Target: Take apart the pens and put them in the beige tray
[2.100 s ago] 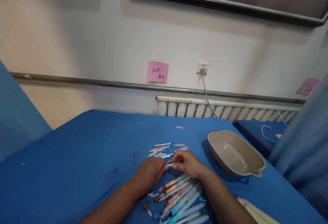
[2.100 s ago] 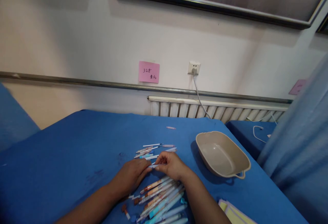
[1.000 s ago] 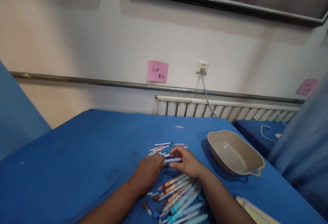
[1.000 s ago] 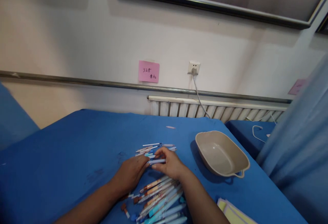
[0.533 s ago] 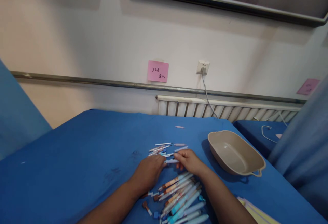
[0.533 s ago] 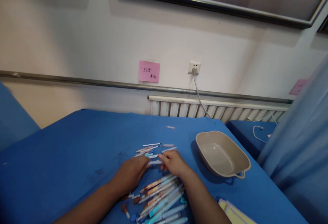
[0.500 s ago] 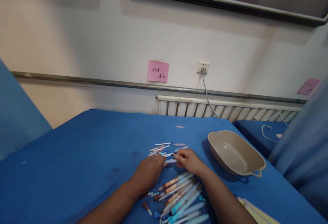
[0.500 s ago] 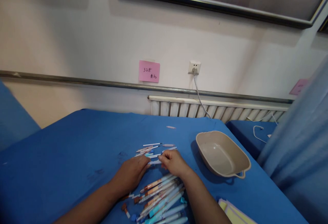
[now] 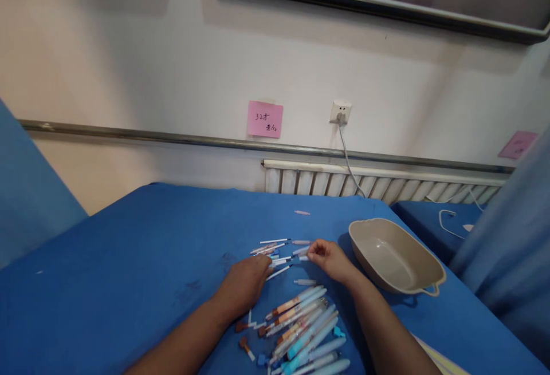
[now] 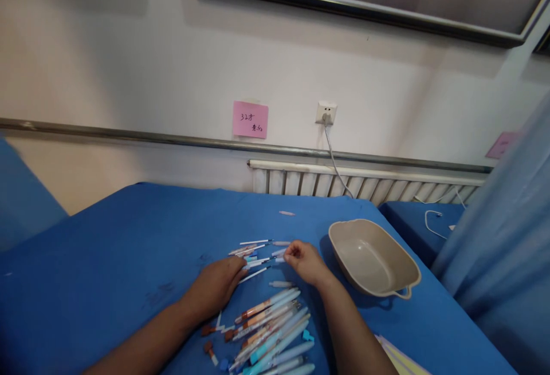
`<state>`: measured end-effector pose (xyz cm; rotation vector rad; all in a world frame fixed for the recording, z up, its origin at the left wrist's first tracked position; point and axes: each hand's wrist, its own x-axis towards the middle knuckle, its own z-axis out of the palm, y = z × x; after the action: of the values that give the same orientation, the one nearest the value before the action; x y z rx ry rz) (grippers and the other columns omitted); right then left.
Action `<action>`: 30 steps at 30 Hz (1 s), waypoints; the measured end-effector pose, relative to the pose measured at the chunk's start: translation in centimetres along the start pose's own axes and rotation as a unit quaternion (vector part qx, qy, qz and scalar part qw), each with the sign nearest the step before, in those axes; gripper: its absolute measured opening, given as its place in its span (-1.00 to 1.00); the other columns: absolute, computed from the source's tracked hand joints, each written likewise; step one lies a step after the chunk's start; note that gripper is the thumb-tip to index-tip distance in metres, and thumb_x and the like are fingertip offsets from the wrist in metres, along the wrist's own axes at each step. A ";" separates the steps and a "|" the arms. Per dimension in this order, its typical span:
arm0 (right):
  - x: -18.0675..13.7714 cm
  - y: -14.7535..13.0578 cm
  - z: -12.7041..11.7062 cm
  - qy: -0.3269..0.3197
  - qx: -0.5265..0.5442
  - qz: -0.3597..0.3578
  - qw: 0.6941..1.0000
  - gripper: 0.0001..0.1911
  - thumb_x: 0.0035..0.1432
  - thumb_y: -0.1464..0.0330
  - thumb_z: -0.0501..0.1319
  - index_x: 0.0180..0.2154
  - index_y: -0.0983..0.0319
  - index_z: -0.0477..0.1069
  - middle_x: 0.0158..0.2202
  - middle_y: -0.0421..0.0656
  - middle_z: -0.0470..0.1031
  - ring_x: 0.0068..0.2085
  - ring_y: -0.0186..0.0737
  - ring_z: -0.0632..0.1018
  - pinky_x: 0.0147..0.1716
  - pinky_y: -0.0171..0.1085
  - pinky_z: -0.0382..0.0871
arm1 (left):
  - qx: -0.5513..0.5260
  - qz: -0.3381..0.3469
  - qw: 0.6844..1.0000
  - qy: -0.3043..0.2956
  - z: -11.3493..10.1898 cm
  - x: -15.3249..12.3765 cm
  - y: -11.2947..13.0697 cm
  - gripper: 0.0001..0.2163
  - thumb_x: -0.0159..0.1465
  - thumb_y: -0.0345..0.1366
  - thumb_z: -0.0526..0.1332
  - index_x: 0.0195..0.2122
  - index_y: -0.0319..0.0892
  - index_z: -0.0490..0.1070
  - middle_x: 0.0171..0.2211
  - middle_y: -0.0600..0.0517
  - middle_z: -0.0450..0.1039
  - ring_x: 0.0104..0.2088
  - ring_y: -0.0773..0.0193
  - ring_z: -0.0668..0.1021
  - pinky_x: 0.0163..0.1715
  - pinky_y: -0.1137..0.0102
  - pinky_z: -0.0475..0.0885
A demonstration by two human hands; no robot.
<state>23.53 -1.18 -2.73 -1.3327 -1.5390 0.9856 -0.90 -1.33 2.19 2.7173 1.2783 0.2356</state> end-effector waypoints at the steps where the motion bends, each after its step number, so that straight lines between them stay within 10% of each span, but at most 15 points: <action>1: -0.1 0.1 -0.2 -0.009 -0.001 0.001 1.000 -0.87 -0.04 0.33 0.22 -0.50 0.27 0.35 -0.54 -0.26 0.36 -0.47 -0.35 0.35 -0.40 -0.34 0.24 | -0.001 -0.002 1.000 0.002 0.0 0.0 -0.1 -0.76 0.34 -0.23 -0.10 -0.33 -0.15 0.31 -0.34 -0.02 0.45 -0.34 0.18 0.48 -0.38 0.39 0.27; 11: -0.5 -0.4 3.9 -0.066 0.009 -0.036 0.997 -0.82 -0.02 0.30 0.24 -0.34 0.24 0.47 -0.45 -0.22 0.45 -0.40 -0.32 0.41 -0.36 -0.33 0.29 | -0.038 0.028 0.999 -0.002 1.1 -0.3 0.3 -0.77 0.34 -0.21 -0.08 -0.22 -0.12 0.33 -0.29 0.00 0.44 -0.27 0.19 0.48 -0.31 0.39 0.30; 19: -0.2 0.1 -0.1 -0.035 0.017 -0.017 0.999 -0.80 0.00 0.24 0.21 -0.46 0.26 0.40 -0.53 -0.26 0.37 -0.47 -0.36 0.34 -0.44 -0.37 0.24 | -0.046 0.016 0.999 0.007 1.3 -0.1 -0.5 -0.77 0.34 -0.21 -0.08 -0.25 -0.12 0.34 -0.29 0.00 0.44 -0.27 0.21 0.47 -0.28 0.39 0.30; 30: -0.6 -0.7 2.5 -0.049 -0.066 -0.046 0.996 -0.86 0.04 0.34 0.16 -0.46 0.24 0.45 -0.55 -0.27 0.39 -0.48 -0.36 0.35 -0.44 -0.39 0.21 | -0.036 0.002 0.999 -0.009 1.1 -0.1 -0.1 -0.77 0.34 -0.20 -0.08 -0.26 -0.13 0.33 -0.29 -0.01 0.44 -0.28 0.20 0.48 -0.31 0.40 0.30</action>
<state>20.96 -1.93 -2.95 -1.3069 -1.7494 0.9163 -0.83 -1.41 1.11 2.6549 1.2352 0.2522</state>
